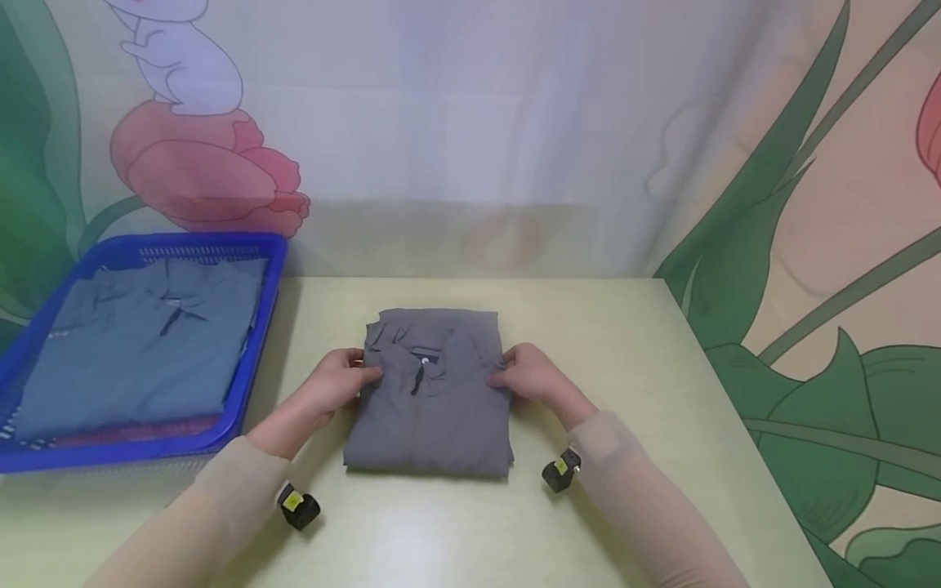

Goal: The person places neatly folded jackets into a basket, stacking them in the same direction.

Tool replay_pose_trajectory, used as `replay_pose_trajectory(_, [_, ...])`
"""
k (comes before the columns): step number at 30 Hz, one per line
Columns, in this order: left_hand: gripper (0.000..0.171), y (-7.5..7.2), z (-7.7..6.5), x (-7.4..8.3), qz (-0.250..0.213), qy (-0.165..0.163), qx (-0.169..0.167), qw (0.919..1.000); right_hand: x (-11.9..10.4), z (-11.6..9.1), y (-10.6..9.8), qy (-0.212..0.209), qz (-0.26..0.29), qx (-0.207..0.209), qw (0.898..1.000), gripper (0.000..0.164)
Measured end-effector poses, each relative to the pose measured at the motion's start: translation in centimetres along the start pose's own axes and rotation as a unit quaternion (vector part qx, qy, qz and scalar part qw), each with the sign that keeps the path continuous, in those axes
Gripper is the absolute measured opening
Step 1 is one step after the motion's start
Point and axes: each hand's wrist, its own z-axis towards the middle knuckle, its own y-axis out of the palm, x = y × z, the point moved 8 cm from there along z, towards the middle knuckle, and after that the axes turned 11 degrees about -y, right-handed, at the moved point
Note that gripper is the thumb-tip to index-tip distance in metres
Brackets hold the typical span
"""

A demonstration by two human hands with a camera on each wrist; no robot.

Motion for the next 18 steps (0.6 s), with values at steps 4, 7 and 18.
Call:
replay_pose_trajectory(4, [0.060,0.2,-0.2,0.1,-0.015,-0.022,-0.007,0.9996,0.1,0.1,0.0,-0.006,0.007,0.002,1.000,0.063])
replay_pose_trajectory(7, [0.061,0.4,-0.2,0.3,-0.027,-0.036,-0.021,0.9988,0.2,0.3,0.1,-0.013,0.008,0.001,1.000,0.064])
replay_pose_trajectory(18, [0.055,1.1,-0.1,1.4,-0.040,-0.041,-0.044,0.9974,-0.2,0.3,0.5,-0.064,-0.004,0.009,0.998,0.030])
